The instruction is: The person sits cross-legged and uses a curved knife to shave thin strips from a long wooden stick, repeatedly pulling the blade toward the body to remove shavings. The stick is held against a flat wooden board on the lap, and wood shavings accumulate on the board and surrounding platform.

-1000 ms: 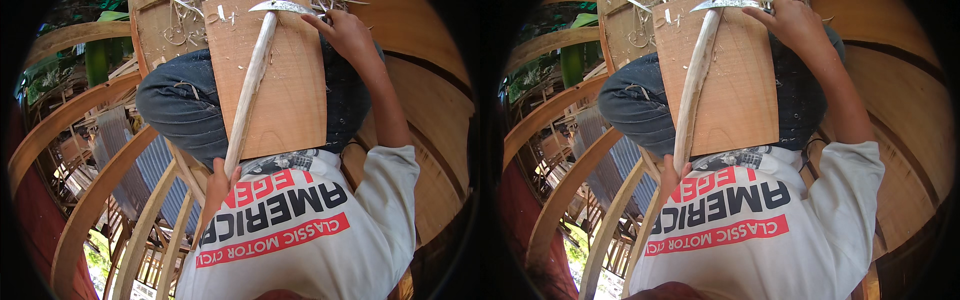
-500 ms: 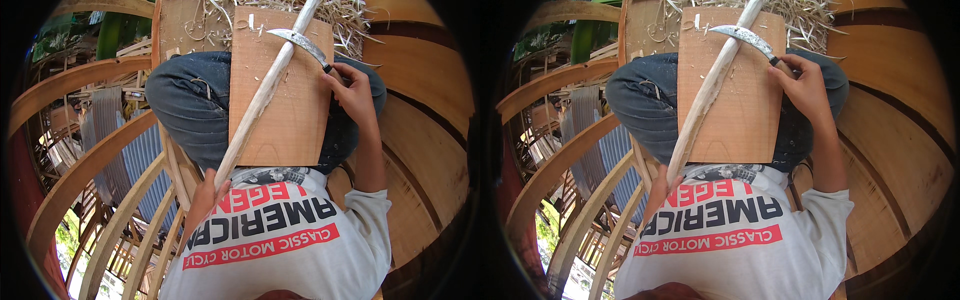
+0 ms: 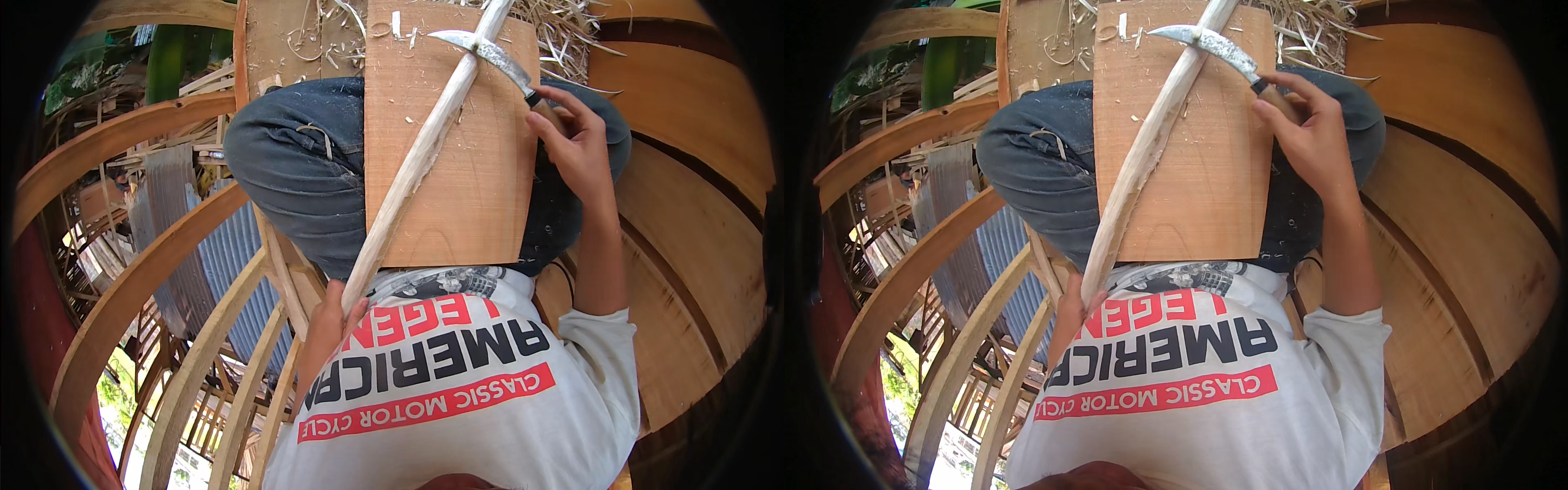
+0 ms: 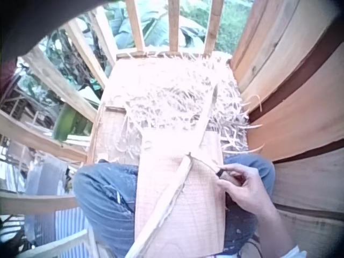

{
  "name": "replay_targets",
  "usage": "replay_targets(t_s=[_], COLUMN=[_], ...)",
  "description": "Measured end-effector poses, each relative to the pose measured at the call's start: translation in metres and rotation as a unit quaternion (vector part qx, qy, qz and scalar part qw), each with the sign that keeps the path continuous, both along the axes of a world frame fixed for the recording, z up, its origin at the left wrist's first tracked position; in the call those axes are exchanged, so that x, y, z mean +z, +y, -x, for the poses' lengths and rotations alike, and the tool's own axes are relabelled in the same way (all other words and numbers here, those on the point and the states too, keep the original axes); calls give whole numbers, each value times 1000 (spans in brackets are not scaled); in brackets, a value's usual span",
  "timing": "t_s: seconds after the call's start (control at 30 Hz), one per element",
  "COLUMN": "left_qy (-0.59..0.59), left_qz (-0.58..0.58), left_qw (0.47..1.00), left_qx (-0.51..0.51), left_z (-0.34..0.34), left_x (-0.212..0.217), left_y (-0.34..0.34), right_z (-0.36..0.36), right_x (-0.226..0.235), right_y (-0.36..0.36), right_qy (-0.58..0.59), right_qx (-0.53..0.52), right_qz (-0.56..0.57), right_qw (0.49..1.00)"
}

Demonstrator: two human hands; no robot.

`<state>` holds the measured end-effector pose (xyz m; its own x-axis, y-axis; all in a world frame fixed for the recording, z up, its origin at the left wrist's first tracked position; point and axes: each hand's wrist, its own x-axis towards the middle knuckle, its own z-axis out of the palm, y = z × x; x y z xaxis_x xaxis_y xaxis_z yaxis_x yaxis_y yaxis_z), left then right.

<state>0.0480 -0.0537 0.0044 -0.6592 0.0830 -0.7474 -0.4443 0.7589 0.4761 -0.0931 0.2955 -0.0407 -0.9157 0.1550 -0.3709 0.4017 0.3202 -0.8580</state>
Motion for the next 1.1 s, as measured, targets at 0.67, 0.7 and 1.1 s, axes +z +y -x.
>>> replay_targets(t_s=[0.67, 0.7, 1.1], left_qy=[3, 3, 24], left_qz=[0, -2, 7], left_qw=[1000, 1000, 999], left_qx=[17, 10, 46], left_z=[1, 2, 10], left_x=[7, 5, 11], left_y=[4, 5, 11], right_z=[-8, -13, -47], right_x=[2, 6, 6], right_y=[11, 4, -11], right_qy=[-116, -115, 3], right_qx=[70, 151, 80], right_qz=[159, 154, -13], right_qw=[978, 970, 997])
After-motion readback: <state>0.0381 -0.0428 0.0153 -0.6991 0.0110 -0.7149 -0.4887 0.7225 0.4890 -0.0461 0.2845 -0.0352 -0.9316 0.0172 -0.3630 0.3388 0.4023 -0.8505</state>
